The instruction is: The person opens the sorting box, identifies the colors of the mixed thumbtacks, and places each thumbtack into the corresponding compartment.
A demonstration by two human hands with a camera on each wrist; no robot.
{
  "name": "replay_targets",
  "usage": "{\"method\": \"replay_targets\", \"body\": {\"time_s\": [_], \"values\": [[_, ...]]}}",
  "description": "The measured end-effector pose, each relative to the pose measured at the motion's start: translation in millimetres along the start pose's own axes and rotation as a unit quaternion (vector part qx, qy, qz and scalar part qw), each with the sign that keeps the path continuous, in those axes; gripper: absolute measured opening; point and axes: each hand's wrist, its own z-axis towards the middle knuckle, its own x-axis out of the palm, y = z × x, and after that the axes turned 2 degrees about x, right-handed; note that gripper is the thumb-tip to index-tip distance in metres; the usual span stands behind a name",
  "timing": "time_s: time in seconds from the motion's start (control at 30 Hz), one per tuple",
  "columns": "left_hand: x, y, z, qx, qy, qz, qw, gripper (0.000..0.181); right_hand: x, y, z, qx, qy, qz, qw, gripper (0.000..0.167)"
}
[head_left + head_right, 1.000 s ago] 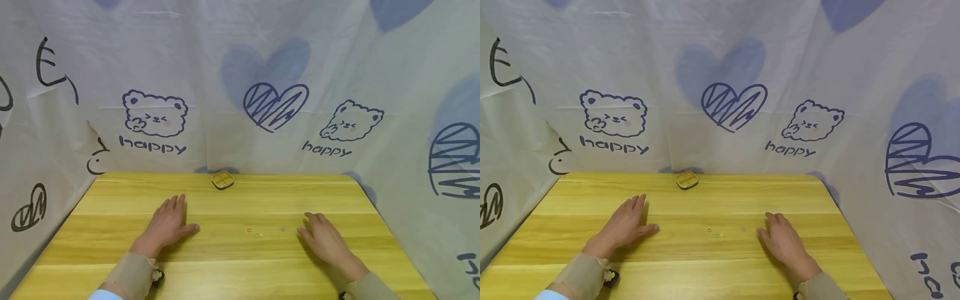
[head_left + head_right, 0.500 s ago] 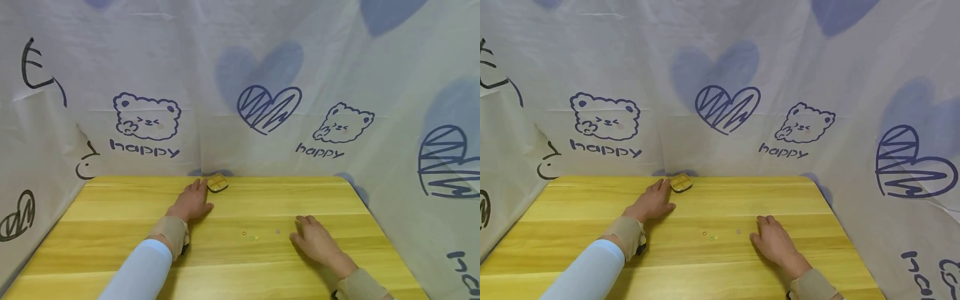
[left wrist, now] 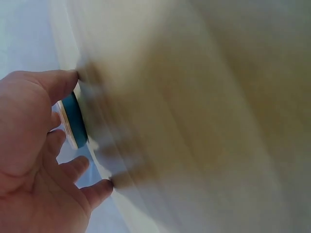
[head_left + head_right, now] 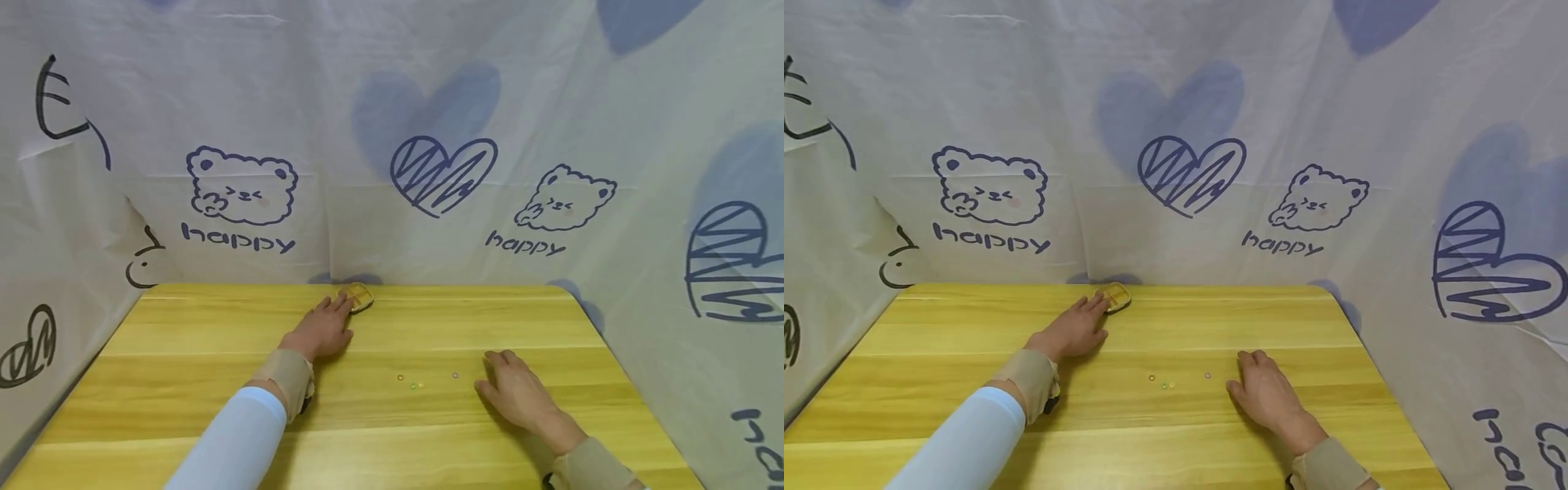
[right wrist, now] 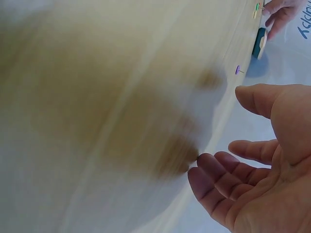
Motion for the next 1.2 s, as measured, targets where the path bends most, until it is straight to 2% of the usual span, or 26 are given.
{"method": "replay_targets", "body": {"time_s": [0.2, 0.47, 0.7, 0.9, 1.03, 1.2], "values": [[-0.6, 3.1, -19.9, 0.035, 0.003, -0.019, 0.9992, 0.07, 0.0, -2.0, -1.7, 0.0, -0.006, -0.001, 1.0, 0.061], [3.7, 10.5, -57.7, 0.044, 0.008, -0.047, 0.9979, 0.066, -1.2, 3.8, -1.3, -0.005, -0.015, 0.001, 0.9999, 0.061], [-0.3, 5.3, -89.8, 0.058, 0.012, -0.084, 0.9947, 0.062, 0.9, 16.7, 2.6, -0.031, -0.039, -0.009, 0.9987, 0.057], [4.2, 0.3, -106.4, 0.067, 0.011, -0.1, 0.9927, 0.054, 3.2, 39.2, 6.3, -0.059, -0.056, 0.004, 0.9967, 0.057], [7.4, -6.1, -115.8, 0.082, 0.016, -0.109, 0.9906, 0.052, 6.4, 60.0, 8.2, -0.08, -0.05, 0.016, 0.9954, 0.054], [11.3, -15.3, -125.5, 0.109, 0.007, -0.111, 0.9878, 0.051, 11.3, 93.3, 13.3, -0.129, -0.029, 0.031, 0.9907, 0.054]]}}
